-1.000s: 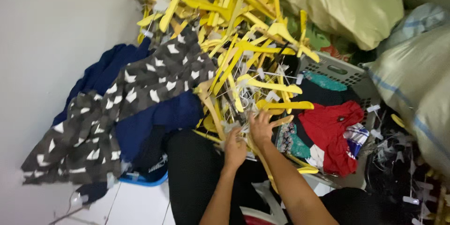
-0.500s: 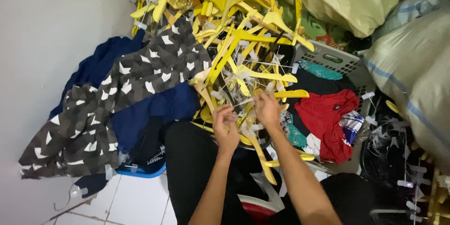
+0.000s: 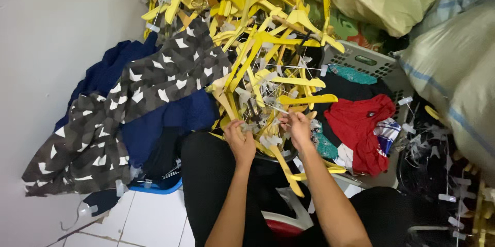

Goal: The person sits on the floor and repeatedly picks up garments, attaches them to wire hangers using plastic clips, and places the hung items into a blue basket. The person handles black, blue, patterned, and red garments one at a time.

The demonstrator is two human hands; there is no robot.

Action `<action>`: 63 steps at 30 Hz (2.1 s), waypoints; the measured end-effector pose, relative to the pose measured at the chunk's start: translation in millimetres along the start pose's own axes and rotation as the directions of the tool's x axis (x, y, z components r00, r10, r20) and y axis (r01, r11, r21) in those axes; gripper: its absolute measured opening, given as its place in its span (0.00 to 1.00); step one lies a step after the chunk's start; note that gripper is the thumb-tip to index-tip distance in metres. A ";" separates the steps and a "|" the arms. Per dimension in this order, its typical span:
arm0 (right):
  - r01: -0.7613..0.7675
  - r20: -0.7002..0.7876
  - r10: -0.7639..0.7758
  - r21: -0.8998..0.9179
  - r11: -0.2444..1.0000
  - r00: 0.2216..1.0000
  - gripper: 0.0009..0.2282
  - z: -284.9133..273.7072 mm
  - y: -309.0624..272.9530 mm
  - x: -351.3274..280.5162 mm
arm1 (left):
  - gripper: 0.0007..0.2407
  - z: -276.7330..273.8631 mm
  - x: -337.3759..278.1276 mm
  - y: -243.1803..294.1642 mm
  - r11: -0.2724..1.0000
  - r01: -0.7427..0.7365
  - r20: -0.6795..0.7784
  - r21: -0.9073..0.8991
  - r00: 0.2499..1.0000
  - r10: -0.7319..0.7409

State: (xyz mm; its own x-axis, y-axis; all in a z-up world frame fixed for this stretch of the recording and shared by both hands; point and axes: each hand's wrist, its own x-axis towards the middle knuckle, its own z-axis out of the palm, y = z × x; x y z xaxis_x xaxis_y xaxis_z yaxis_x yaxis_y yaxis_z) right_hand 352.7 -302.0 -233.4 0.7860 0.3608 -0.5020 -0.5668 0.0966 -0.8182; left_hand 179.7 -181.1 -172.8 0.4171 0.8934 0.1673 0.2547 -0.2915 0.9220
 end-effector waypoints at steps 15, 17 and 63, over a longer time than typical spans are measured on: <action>0.658 0.450 -0.731 -0.753 -0.002 0.513 0.03 40.3 -4.3 -57.3 | 0.19 7.7 -5.6 -29.9 0.982 0.161 0.090 -0.098 0.984 -0.153; 0.532 0.114 -0.697 -0.736 0.420 0.708 0.05 40.5 -7.1 -46.5 | 0.19 10.1 -1.8 -29.2 0.982 0.166 0.096 -0.093 0.983 -0.157; 0.434 0.092 -0.495 0.360 0.826 0.864 0.12 37.9 -68.2 -69.8 | 0.18 10.7 2.0 -43.2 0.606 0.520 0.443 -0.602 0.849 -0.288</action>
State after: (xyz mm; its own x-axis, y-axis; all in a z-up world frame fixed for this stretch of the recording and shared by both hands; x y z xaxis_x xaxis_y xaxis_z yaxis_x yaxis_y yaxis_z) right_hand 327.2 -298.5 -132.0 0.9370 0.3492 -0.0034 -0.2154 0.5702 -0.7928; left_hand 178.9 -170.3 -216.0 0.6673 0.6909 -0.2781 -0.1544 0.4936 0.8559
